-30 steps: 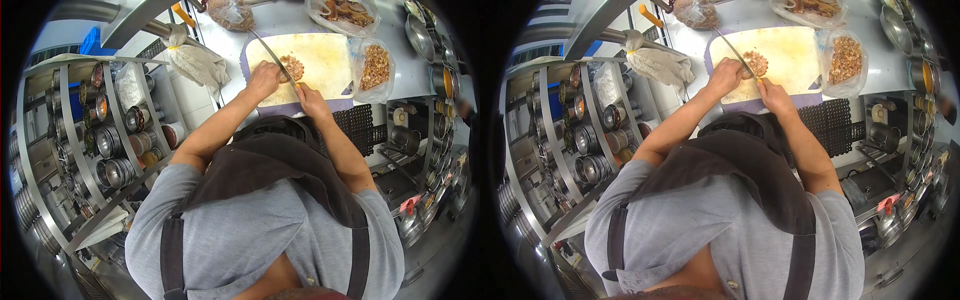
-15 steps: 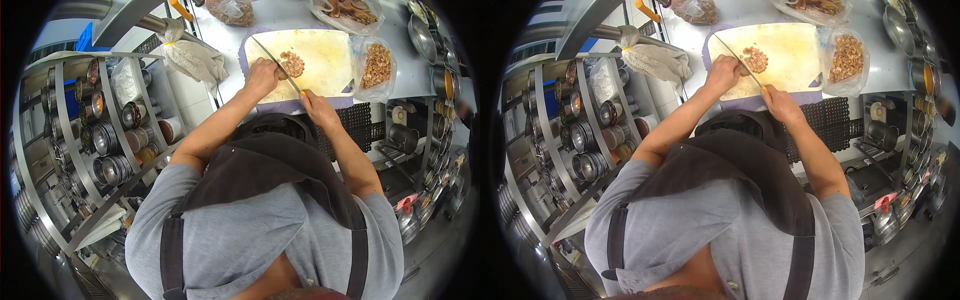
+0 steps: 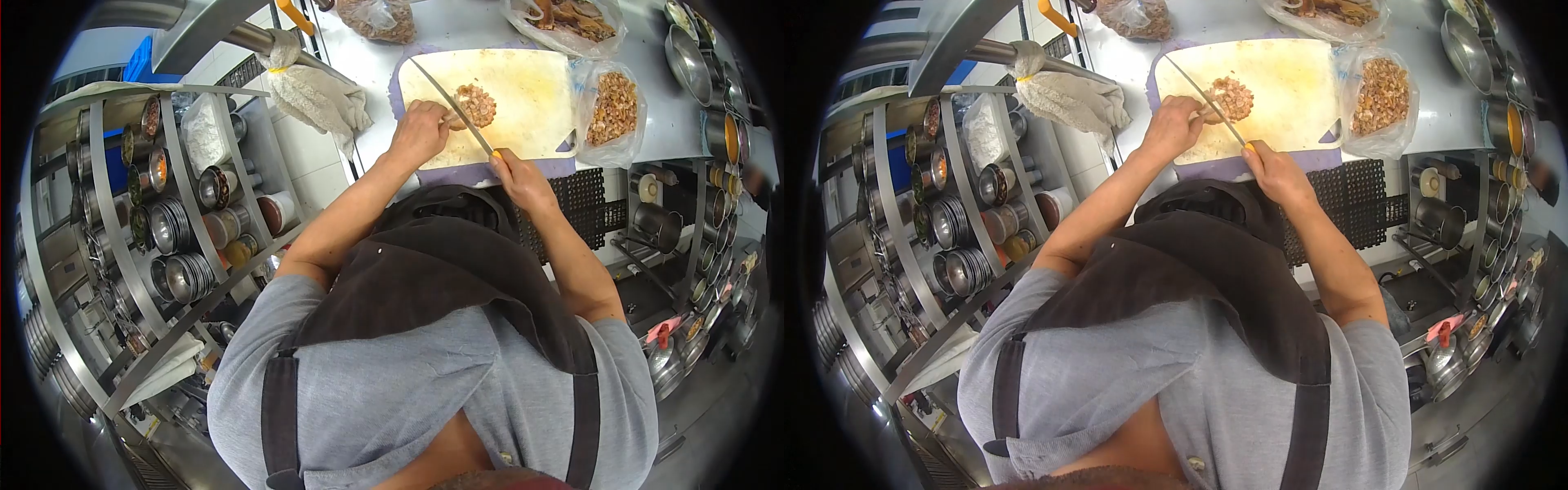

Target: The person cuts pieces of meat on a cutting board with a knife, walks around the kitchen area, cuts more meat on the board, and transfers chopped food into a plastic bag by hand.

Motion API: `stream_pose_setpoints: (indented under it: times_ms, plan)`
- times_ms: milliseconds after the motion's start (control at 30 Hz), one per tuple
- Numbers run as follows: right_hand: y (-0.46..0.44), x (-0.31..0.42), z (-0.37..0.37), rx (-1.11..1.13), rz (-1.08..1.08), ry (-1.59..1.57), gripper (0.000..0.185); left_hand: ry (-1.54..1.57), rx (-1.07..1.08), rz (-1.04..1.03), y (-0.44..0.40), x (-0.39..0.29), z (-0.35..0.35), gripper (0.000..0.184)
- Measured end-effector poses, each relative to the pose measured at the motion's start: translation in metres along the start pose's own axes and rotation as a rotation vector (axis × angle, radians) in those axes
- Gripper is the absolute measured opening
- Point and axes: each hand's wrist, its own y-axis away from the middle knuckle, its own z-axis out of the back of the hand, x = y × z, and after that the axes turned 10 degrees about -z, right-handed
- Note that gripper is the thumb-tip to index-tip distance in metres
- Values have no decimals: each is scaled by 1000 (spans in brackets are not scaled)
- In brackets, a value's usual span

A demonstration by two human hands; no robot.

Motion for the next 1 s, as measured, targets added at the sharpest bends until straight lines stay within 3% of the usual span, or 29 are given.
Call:
stream_pose_setpoints:
  times_ms: [233, 333, 700, 1000]
  plan:
    - [-32, 8, -22, 24, 4, 88, 36, -80, 82, -16, -2, 0, -5, 18]
    - [-49, 12, -34, -73, 64, 44, 35, -65, 115, -33, -5, 2, -1, 18]
    - [-6, 2, -10, -6, 27, 22, 35, -80, 26, -44, 3, -4, 2, 16]
    - [-47, 17, -36, -57, 56, 6, 36, -89, 24, -87, 1, 1, 0, 14]
